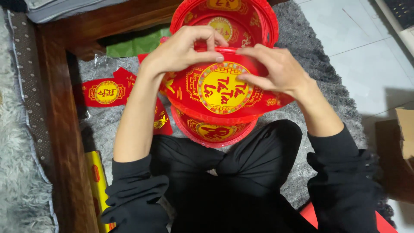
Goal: Assembling a red decorative lantern by connecting its various panels and structural components
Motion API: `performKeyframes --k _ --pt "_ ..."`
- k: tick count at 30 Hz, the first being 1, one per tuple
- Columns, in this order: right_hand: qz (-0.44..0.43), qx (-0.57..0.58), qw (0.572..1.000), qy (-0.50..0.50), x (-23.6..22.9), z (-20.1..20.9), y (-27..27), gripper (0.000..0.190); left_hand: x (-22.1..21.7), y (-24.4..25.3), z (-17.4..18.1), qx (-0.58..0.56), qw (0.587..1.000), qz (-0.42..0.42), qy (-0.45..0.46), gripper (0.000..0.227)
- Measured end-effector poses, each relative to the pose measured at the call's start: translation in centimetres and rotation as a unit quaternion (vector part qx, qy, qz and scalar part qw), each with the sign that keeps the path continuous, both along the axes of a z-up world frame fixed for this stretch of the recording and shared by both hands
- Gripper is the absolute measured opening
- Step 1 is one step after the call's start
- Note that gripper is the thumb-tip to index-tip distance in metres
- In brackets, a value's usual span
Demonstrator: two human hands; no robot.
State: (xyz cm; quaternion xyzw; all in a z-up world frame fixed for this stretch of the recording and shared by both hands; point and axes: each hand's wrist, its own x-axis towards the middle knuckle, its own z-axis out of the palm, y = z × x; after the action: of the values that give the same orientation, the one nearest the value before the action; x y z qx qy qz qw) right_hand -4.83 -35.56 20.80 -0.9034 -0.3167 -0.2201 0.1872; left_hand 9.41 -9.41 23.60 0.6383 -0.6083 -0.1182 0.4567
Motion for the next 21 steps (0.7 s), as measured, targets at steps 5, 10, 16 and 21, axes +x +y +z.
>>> performKeyframes --k 5,10,16,21 --pt "-0.004 0.105 0.994 -0.036 -0.3 -1.8 0.5 0.028 0.3 0.1 -0.7 0.013 0.999 0.006 0.037 0.024" --pt "-0.106 0.263 0.956 0.078 -0.4 -1.5 0.8 0.042 0.5 -0.3 -0.8 0.036 0.998 0.056 0.002 0.022" --pt "-0.071 0.213 0.892 0.393 2.1 1.9 -1.9 0.054 0.8 -0.9 -0.7 0.054 0.997 0.056 0.02 0.025" --pt "-0.053 0.284 0.818 0.497 3.6 2.2 -1.6 0.049 1.5 -1.4 -1.4 0.09 0.99 0.103 0.045 0.04"
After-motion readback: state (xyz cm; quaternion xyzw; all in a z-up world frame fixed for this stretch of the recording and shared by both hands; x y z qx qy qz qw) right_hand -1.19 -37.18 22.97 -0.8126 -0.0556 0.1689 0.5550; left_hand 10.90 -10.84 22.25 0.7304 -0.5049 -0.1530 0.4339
